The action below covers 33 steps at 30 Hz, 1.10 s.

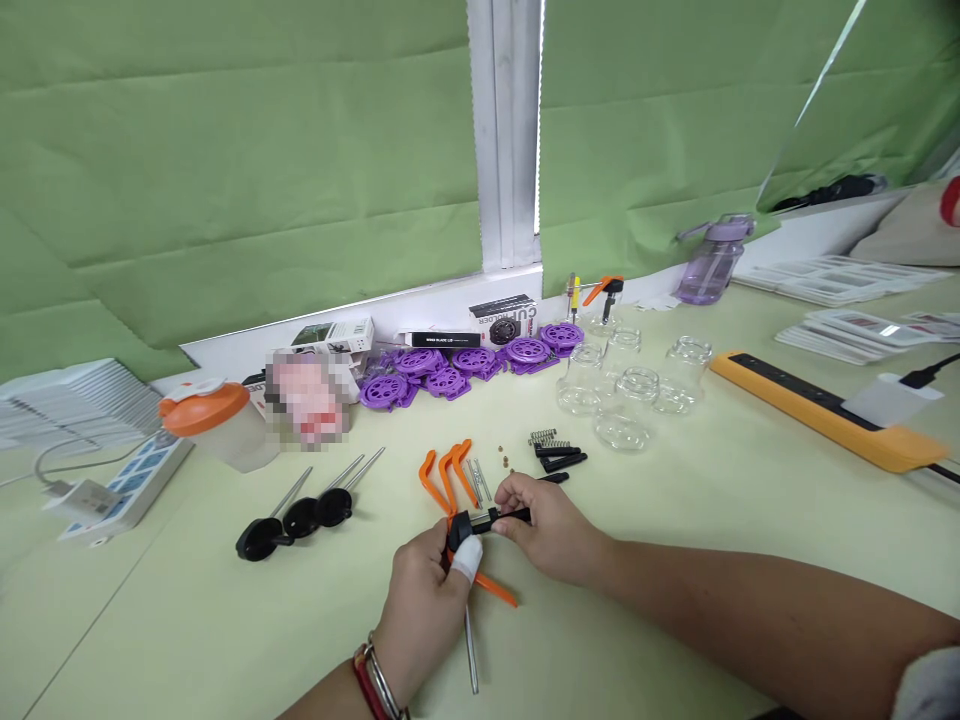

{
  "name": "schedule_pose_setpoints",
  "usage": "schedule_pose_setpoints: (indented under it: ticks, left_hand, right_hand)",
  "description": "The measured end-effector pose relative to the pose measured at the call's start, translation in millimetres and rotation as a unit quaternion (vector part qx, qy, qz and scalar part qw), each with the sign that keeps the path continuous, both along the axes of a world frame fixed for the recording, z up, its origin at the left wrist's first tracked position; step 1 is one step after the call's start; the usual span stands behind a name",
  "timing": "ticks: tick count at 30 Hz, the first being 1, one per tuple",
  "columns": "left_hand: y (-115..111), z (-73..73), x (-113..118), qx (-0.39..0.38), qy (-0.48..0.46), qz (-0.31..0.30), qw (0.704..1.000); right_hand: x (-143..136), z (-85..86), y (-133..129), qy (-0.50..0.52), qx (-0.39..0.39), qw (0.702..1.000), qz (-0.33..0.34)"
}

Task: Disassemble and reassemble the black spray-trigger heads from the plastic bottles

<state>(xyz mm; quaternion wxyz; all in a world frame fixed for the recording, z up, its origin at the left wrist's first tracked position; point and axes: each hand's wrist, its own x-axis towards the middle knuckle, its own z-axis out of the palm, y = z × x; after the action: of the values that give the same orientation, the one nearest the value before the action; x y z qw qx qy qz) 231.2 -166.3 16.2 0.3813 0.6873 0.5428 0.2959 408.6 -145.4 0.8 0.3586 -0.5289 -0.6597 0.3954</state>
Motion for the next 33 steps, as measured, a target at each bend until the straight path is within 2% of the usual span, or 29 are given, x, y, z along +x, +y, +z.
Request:
schedule_pose_setpoints:
  ticks: [9,16,23,33]
  left_hand:
    - [-0.7,1.5,-0.3,0.004,0.015,0.000,1.000]
    - [-2.5,-0.8,1.9,0.044,0.083,0.005,0.996]
    - [-2.5,-1.8,2.0,0.041,0.083,0.004,0.996]
    - [-0.4,-0.2,3.0,0.028,0.093,0.008,0.995]
  right_hand:
    - [0.3,-1.8,-0.1,0.009,0.001,1.000,-0.002]
    - [-1.7,0.7,2.1,-0.005,-0.031,0.999,0.017]
    - [-1.3,-1.3,2.3,-0.031,0.009,0.999,0.001]
    - [-1.3,-1.3,0.3,0.002,-0.004,1.000,0.000]
